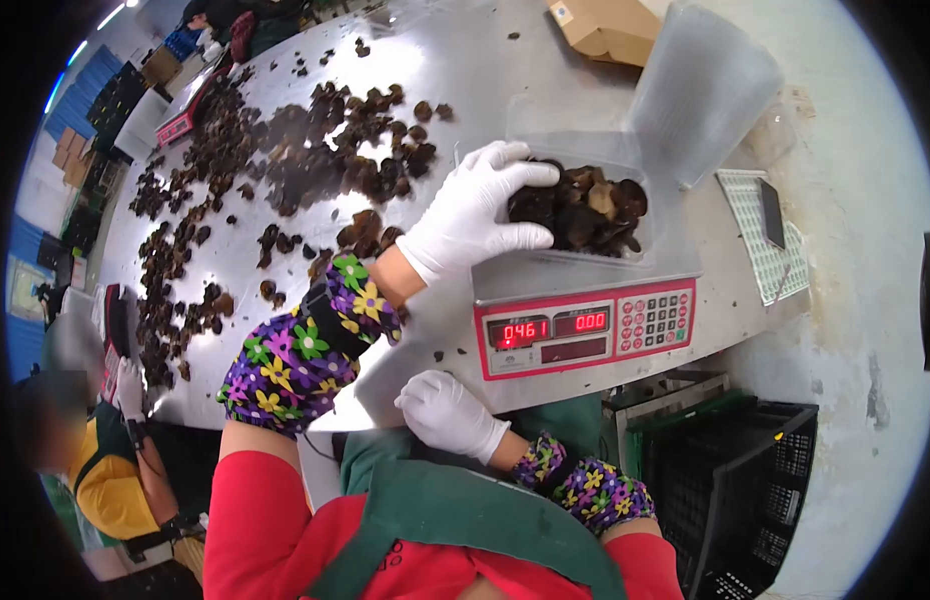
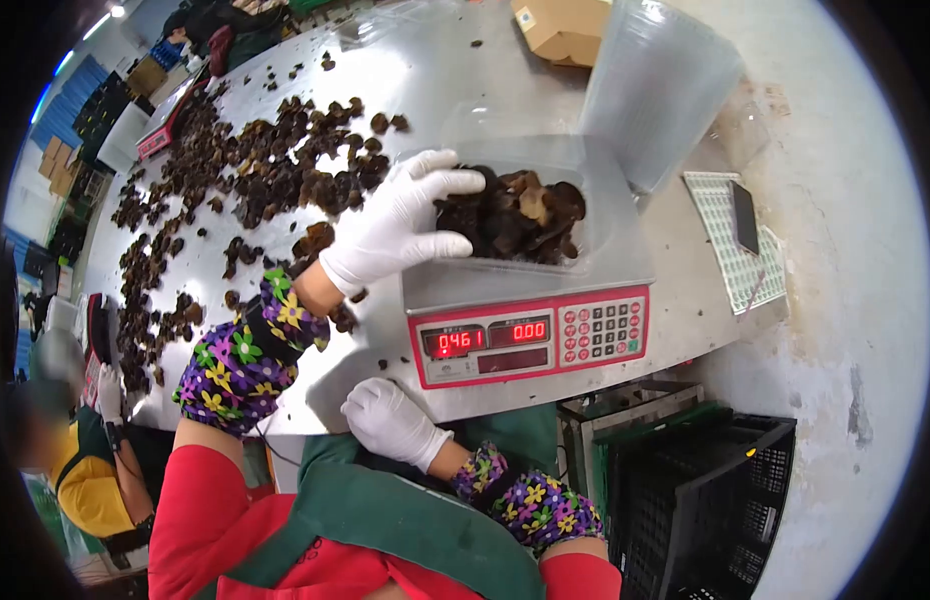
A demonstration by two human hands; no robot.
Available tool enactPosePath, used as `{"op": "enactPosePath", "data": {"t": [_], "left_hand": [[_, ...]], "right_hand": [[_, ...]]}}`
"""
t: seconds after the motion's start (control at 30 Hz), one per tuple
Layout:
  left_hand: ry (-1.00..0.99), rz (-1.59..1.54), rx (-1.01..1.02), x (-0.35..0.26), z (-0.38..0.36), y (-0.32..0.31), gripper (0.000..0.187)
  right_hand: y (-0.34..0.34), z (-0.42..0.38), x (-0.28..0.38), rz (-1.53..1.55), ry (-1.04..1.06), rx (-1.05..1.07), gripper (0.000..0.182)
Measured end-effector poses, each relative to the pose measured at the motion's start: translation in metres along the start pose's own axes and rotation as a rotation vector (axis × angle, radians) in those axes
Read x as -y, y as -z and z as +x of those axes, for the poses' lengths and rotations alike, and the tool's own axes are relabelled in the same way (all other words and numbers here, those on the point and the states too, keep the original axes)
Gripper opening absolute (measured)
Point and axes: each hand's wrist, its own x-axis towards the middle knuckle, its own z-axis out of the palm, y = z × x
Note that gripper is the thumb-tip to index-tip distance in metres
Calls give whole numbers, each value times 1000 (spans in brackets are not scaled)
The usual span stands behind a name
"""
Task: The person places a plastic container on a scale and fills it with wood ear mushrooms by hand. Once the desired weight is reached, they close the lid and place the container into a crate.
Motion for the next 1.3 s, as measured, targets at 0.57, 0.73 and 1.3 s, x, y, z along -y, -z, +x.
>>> {"op": "enactPosePath", "data": {"t": [0.57, 0.73, 1.3], "left_hand": [[298, 487, 74, 96, -143, 35, 46], [234, 363, 123, 100, -140, 11, 32], [169, -64, -228, -38, 1, 49, 23]], "right_hand": [[5, 6, 3, 42, -45, -63, 10], [3, 3, 4, 31, -49, -31, 12], [-5, 0, 2, 29, -14, -123, 10]]}}
